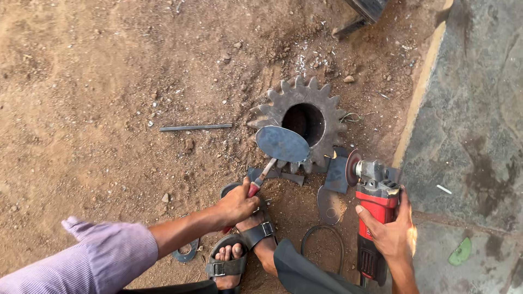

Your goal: The person sits on the ground and uses an angle grinder to grind and shape small metal pieces, holding each piece steady with locking pliers while sparks fly. They reposition the pieces repeatedly to grind different edges, then set the grinder down and pick up the finished pieces at the end.

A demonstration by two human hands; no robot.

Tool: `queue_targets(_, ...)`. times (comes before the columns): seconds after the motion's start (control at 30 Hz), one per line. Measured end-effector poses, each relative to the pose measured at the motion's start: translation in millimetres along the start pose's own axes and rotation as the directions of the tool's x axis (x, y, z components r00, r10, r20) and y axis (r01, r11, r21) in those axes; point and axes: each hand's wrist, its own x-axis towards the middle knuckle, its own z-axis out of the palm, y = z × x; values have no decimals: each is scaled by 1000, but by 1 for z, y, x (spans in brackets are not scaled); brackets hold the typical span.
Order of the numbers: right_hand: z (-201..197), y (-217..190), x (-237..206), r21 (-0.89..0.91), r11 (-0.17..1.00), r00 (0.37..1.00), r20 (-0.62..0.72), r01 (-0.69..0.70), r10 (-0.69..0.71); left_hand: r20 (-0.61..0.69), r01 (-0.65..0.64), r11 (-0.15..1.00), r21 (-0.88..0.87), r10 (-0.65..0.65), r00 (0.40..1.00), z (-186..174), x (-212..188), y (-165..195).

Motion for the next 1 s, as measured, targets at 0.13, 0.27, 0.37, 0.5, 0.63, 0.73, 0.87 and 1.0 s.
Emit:
queue_targets(0.13, 5, 9, 2, 111, 991, 997, 6, -74, 74, -67, -107, 981, 163, 119, 991, 3, 3, -5)
queue_targets(0.27, 4, 17, 3, 94, 995, 1000, -23, 23, -21, -64, -79, 987, 137, 88, 994, 7, 10, -4)
queue_targets(0.37, 3, 17, 4, 32, 999, 1000, -18, -17, 17, -86, -66, 995, 74, 72, 994, 13, 19, -2)
queue_targets(0.5, 2, 12, 1, 46, 999, 1000, -11, -7, 7, -141, -141, 975, 170, 166, 976, 19, 20, -1)
queue_targets(0.63, 4, 13, 1, 35, 999, 1000, -21, 1, 0, -138, -146, 943, 300, 194, 971, 5, 4, -4)
queue_targets(0.73, 8, 20, 4, 120, 993, 1000, -17, 21, -19, -102, -99, 930, 353, 143, 984, -23, -12, -20)
queue_targets(0.87, 12, 22, 4, 99, 978, 982, -64, 186, -180, -36, -276, 843, 462, 329, 944, -47, -11, -41)
queue_targets(1.0, 8, 12, 8, 26, 996, 995, -43, 88, -87, 58, -293, 840, 456, 301, 952, -51, 12, -43)
